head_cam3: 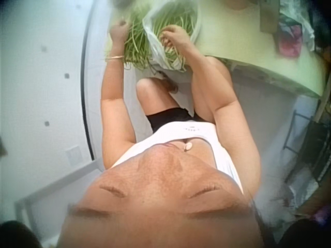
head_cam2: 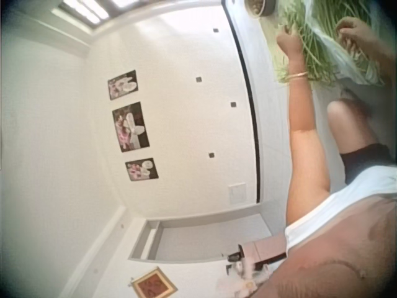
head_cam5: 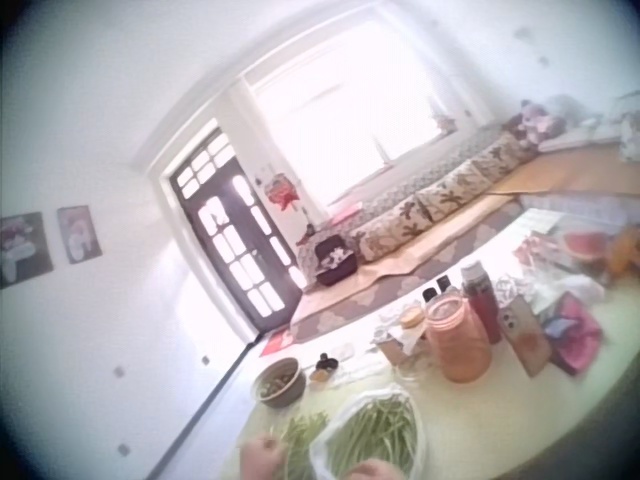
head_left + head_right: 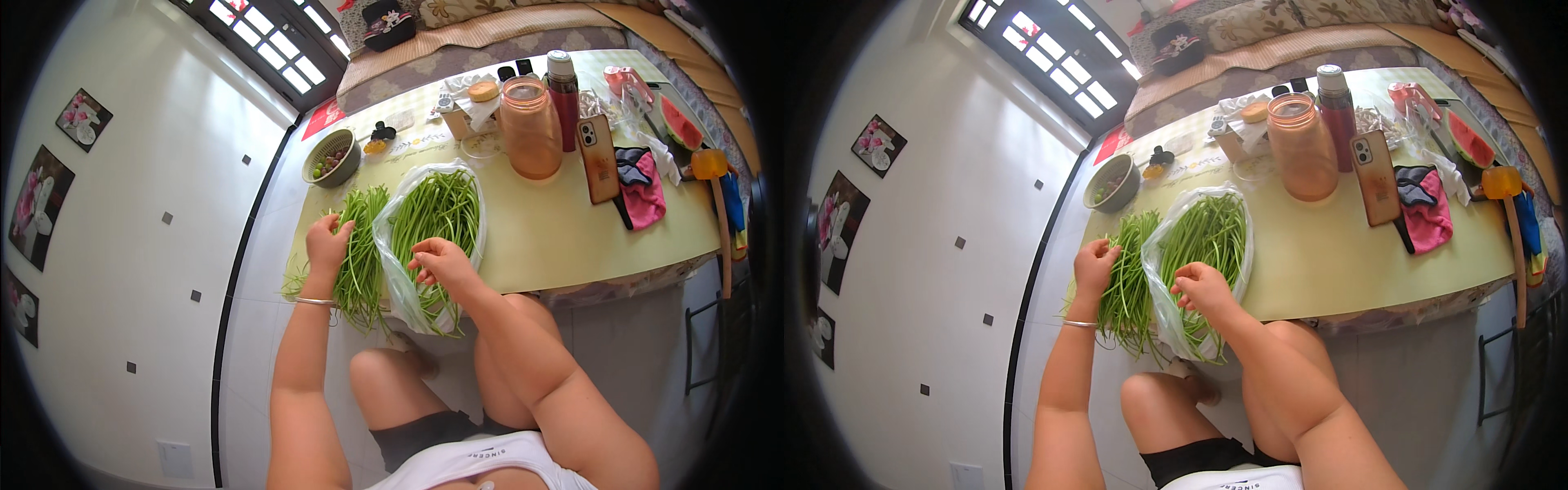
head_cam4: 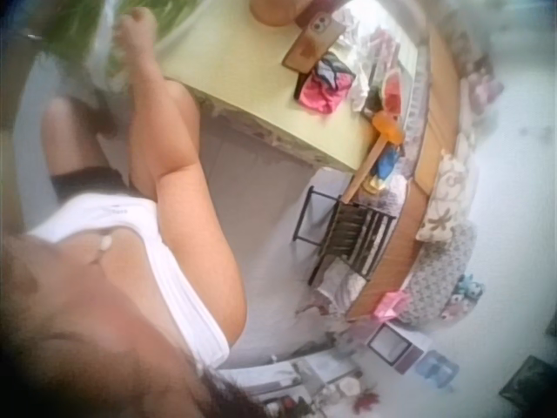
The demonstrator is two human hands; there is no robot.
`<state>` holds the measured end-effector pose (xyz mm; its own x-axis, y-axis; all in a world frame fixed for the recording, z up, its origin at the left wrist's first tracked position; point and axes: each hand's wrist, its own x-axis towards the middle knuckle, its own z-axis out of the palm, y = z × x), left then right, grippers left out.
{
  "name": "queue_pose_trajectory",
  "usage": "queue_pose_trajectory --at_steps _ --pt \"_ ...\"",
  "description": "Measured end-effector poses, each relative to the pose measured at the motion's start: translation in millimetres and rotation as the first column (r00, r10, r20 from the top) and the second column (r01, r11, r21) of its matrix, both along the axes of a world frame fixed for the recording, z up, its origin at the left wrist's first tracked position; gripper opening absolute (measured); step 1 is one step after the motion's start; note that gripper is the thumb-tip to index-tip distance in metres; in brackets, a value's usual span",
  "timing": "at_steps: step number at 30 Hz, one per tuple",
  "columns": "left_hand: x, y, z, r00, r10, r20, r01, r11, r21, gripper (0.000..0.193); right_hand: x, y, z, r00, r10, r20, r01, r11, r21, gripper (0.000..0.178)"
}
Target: The person sits on the floor and sorts a bundle of long green vegetables, picking individual stems and placing them into a plastic bag on the table. The person then stands up and walks toward a glass door, opening it to step outside.
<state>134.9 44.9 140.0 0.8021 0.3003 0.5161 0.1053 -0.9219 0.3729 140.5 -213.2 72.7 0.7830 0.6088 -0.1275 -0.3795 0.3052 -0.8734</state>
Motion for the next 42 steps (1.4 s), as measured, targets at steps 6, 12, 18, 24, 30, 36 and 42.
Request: queue_pose_trajectory --at_steps 6,12,18,24,30,36,42 --pt "11 -83 -33 0.945 -0.287 -0.16 0.26 0.951 -0.169 0.021 7 1 -8 0.986 -0.137 -0.09 0.141 0.989 0.045 0.034" --pt "30 -90 -80 0.978 -0.109 -0.179 0.149 0.962 0.227 0.027 10 3 -11 0.991 -0.107 -0.085 0.107 0.994 -0.003 0.031" --pt "40 -104 -78 0.961 0.031 -0.276 0.013 0.988 0.153 0.027 16 0 -14 0.983 -0.149 -0.111 0.154 0.987 0.035 0.031" --pt "38 -82 -97 0.975 -0.051 -0.215 0.074 0.993 0.097 0.024 17 6 -20 0.974 -0.189 -0.125 0.196 0.98 0.042 0.029" --pt "30 -99 -87 0.98 -0.073 -0.183 0.082 0.996 0.045 0.02 25 5 -25 0.983 -0.162 -0.091 0.159 0.987 -0.037 0.034" --pt "39 -86 -86 0.939 -0.065 -0.338 -0.026 0.966 -0.257 0.021 28 18 -34 0.958 -0.267 -0.102 0.265 0.964 -0.032 0.041" --pt "26 -88 -68 0.975 -0.223 0.015 0.174 0.713 -0.679 0.015 36 11 -33 0.964 -0.179 -0.197 0.187 0.982 0.023 0.04"
